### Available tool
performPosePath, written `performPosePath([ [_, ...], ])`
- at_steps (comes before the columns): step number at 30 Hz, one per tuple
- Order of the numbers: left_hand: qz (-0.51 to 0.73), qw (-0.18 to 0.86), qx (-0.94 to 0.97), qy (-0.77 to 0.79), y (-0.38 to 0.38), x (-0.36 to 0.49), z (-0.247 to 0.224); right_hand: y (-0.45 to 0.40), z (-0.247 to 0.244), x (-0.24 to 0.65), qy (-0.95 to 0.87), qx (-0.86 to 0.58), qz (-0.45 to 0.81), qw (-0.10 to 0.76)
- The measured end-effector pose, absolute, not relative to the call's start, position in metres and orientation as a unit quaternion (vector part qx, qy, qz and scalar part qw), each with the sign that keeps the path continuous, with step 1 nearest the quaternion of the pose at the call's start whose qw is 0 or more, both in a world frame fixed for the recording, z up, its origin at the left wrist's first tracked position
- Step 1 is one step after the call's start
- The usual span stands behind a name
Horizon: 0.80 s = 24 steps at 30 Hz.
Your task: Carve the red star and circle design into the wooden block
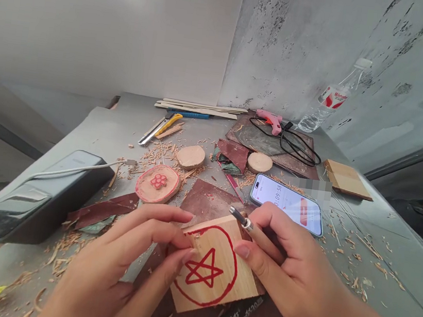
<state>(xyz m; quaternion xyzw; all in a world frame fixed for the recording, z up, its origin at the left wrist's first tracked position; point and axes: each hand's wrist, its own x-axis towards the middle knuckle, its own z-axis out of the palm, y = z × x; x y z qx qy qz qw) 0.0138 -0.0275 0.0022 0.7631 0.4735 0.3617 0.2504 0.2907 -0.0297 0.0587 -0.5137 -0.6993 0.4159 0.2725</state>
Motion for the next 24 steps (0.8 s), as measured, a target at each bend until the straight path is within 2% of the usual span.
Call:
performPosePath([
  [5,0.365,0.227,0.791,0.436,-0.026,0.018,0.008,-0.027,0.055,0.29,-0.688,-0.558,0.354,0.3],
  [10,0.436,0.276,0.715,0.472,-0.032,0.018,0.01,-0.021,0.058,0.299,-0.687,-0.566,0.31,0.334],
  [12,0.459,0.378,0.627,0.503,-0.031,0.015,0.01,-0.02,0.059,0.303,-0.679,-0.561,0.339,0.332],
  [14,0.449,0.54,0.504,0.504,-0.029,0.013,0.011,-0.02,0.059,0.306,-0.67,-0.548,0.381,0.324],
  [18,0.343,0.802,0.298,0.387,-0.027,0.017,0.014,-0.021,0.06,0.305,-0.671,-0.506,0.462,0.285],
  [21,0.214,0.912,0.229,0.266,-0.029,0.023,0.018,-0.021,0.062,0.296,-0.692,-0.465,0.492,0.25],
  [24,0.156,0.943,0.192,0.221,-0.032,0.026,0.023,-0.021,0.06,0.288,-0.727,-0.45,0.459,0.241],
])
